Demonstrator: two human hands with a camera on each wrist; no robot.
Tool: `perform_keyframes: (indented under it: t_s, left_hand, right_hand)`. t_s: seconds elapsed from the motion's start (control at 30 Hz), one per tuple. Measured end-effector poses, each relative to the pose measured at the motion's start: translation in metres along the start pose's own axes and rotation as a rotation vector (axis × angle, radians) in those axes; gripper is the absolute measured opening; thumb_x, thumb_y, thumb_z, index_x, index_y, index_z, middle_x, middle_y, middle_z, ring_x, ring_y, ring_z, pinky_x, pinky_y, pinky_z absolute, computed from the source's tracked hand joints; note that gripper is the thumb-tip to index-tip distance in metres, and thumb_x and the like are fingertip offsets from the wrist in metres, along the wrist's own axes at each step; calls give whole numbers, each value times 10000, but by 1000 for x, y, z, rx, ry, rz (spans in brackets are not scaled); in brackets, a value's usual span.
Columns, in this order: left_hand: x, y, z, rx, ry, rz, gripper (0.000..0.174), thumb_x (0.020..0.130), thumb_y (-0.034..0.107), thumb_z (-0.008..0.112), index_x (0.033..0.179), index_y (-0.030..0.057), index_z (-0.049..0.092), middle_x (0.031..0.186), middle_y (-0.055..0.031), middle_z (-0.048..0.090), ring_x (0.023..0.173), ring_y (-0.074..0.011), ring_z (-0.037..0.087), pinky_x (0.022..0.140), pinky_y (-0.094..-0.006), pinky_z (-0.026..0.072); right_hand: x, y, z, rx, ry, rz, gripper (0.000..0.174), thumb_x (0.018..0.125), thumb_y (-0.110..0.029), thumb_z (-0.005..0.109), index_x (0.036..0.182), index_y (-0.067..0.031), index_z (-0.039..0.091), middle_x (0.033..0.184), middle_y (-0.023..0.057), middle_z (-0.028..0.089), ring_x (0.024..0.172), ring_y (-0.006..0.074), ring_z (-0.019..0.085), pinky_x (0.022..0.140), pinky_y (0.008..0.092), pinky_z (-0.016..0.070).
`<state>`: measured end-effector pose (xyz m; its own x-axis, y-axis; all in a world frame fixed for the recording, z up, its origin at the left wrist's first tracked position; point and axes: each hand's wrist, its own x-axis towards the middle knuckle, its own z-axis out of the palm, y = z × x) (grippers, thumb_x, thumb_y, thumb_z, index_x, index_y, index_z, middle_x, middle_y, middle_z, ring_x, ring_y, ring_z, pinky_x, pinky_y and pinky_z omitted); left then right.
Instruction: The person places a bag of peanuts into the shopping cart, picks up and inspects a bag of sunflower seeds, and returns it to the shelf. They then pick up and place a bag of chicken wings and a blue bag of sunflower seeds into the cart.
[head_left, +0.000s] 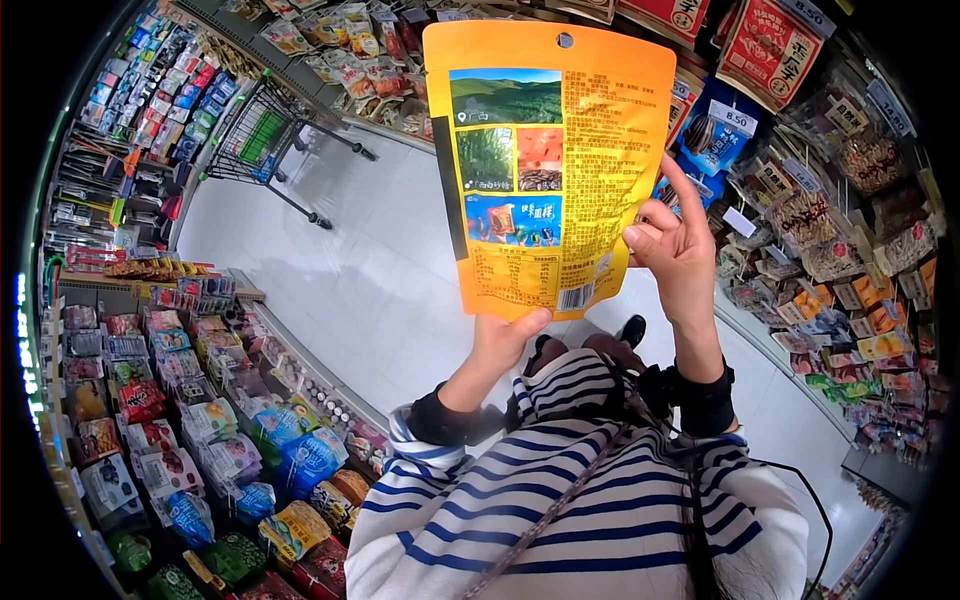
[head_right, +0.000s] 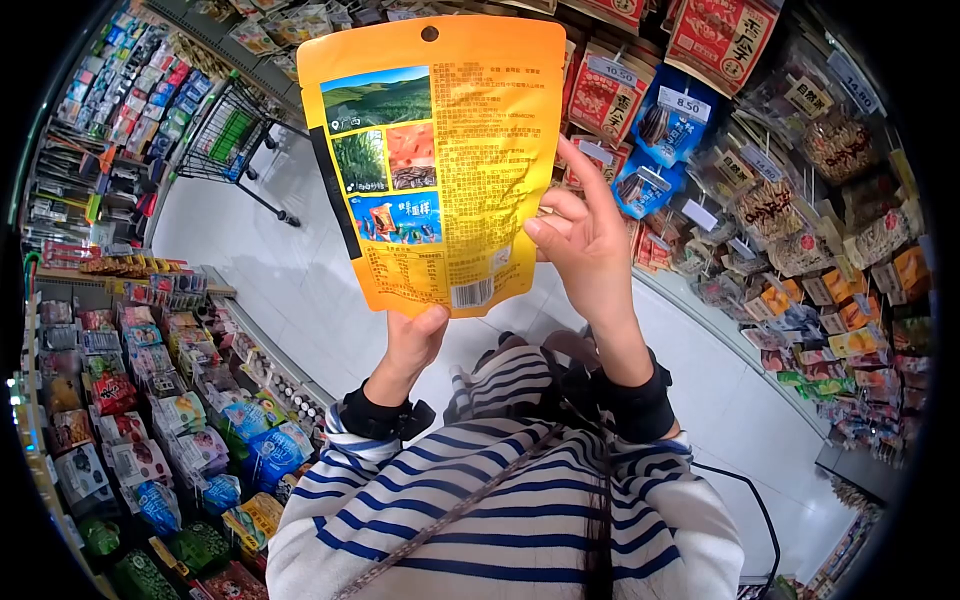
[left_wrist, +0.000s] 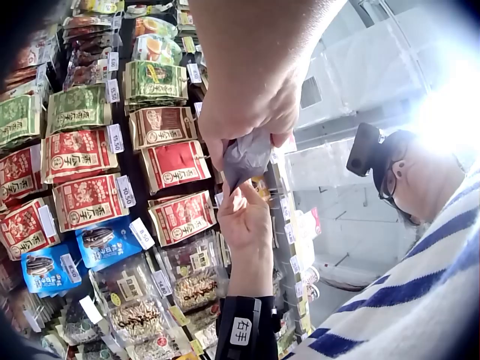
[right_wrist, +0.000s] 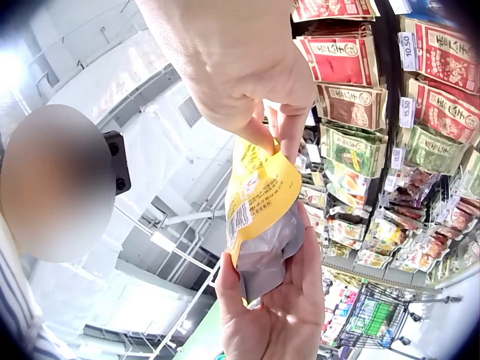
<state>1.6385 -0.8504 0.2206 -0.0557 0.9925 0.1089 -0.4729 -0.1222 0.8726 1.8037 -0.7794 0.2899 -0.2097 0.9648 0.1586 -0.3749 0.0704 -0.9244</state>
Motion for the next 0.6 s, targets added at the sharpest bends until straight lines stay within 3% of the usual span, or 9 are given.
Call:
perform_keyframes:
  t_s: [0.2, 0.6]
  left_hand:
    - [2, 2, 1, 2, -7, -1, 394, 711, 111, 602, 1055, -18, 458, 1006, -88, 526, 904, -158, 504, 769, -272, 405]
    - [6, 0, -1, 13, -16, -15, 428, 708, 122, 606, 1074, -18, 434, 1023, -88, 513, 922, -163, 494, 780, -278, 401]
  right_hand:
    - [0, -2, 0, 1, -4, 34, 613, 753, 76, 456, 1287, -50, 182, 977, 136, 532, 843, 161, 565, 635, 234, 492]
    - [2, 0, -2, 12, 14, 46, 612, 761, 38, 501, 1280, -53, 190, 981, 122, 539, 844, 164, 566, 624, 240, 501]
